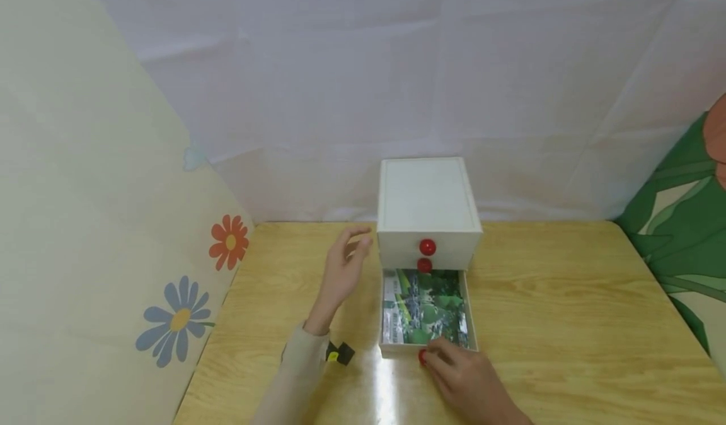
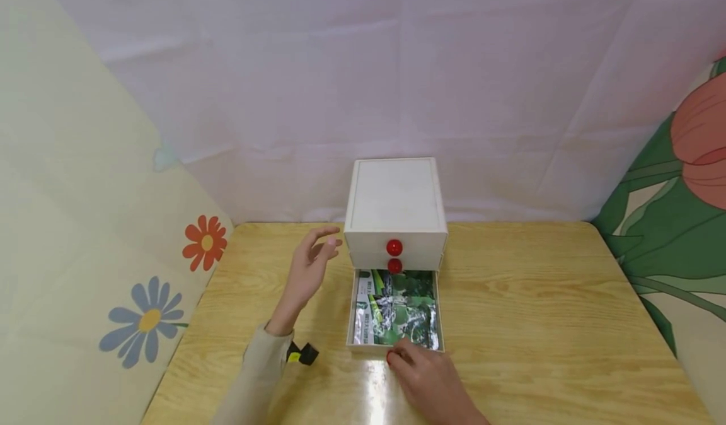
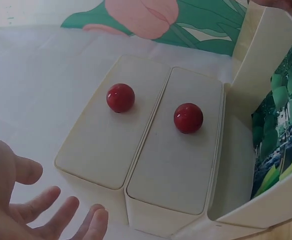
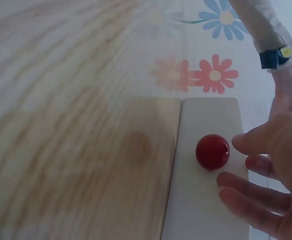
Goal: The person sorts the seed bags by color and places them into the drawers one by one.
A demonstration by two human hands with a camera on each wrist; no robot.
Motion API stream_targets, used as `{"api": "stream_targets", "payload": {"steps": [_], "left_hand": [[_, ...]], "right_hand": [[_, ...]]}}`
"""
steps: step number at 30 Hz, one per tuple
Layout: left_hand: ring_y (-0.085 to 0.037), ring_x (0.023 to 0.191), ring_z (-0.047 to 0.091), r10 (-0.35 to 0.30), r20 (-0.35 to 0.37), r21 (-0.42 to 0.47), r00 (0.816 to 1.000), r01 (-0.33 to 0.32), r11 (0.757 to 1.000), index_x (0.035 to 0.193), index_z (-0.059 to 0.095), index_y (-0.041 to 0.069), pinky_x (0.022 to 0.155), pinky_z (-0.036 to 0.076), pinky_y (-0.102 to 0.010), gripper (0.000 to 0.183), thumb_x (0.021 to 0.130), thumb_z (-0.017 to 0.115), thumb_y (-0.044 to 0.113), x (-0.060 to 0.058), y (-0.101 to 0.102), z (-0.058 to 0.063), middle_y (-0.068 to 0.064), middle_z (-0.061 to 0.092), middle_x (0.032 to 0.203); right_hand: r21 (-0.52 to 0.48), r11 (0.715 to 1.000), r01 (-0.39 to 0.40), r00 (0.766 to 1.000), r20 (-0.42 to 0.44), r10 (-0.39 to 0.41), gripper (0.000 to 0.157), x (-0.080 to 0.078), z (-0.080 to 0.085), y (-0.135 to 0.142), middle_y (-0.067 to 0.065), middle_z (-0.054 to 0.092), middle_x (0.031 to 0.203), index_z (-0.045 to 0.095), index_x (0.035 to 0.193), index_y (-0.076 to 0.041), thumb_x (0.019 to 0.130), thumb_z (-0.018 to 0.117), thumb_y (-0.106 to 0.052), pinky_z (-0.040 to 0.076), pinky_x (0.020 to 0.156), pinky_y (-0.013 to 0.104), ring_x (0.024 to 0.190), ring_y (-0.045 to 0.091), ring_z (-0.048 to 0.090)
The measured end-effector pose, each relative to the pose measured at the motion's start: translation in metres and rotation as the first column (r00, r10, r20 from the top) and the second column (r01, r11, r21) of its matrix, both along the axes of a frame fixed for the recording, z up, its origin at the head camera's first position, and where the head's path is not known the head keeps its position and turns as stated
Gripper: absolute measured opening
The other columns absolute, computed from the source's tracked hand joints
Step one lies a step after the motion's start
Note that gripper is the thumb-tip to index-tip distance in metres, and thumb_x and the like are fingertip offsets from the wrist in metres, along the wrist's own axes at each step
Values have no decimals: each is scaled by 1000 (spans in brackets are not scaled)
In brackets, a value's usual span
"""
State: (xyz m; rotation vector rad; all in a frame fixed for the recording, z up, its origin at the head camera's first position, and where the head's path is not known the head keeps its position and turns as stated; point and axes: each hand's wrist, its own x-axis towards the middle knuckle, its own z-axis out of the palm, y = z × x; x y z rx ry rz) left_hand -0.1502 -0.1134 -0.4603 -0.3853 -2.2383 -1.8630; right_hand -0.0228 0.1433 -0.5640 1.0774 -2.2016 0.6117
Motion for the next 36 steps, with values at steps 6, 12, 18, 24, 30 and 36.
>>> {"api": "stream_targets", "payload": {"steps": [6,12,18,24,30,36], "left_hand": [[-43,136,61,-34,-78,-7,996,34,999,146,60,5,109,57,-58,37,111,57,16,-8,7,4,-16,58,155],[-41,141,57,-63,-130,-12,989,62,998,145,61,3,109,57,-55,36,111,57,15,-16,13,5,-16,54,158],[-39,146,53,-73,-152,-23,986,70,997,144,63,3,108,58,-50,35,111,57,14,-24,15,2,-15,50,163],[-33,147,53,-71,-214,-131,974,44,990,140,66,5,99,63,-38,34,112,56,20,-32,15,-3,-10,50,164],[-37,143,57,-85,-324,-177,942,28,984,138,67,2,90,65,-31,31,112,56,16,-35,14,-5,-13,55,159],[-39,138,61,-79,-392,-190,917,3,982,134,68,1,85,66,-30,28,110,57,9,-38,13,-8,-17,58,155]], "right_hand": [[87,996,-13,997,-77,20,53,-1,-5,-2,4,76,107,80,99,-10,118,32,-20,68,71,32,85,17,78],[132,991,-14,999,-44,20,22,3,-6,-3,3,77,113,80,103,-12,98,60,-18,68,73,34,87,18,78],[150,988,-28,1000,-9,29,26,5,-6,-2,5,76,117,79,106,-10,81,78,-16,68,77,36,91,20,78],[154,988,-28,999,20,25,29,5,-7,-1,6,75,119,79,107,-10,79,80,-18,68,80,38,95,21,77],[131,991,-38,999,18,36,24,2,-8,-1,6,75,117,80,104,-9,80,74,-12,68,80,36,94,21,77],[101,994,-41,999,1,41,20,0,-9,-3,5,76,114,81,101,-10,83,72,-13,68,79,37,94,21,77]]}}
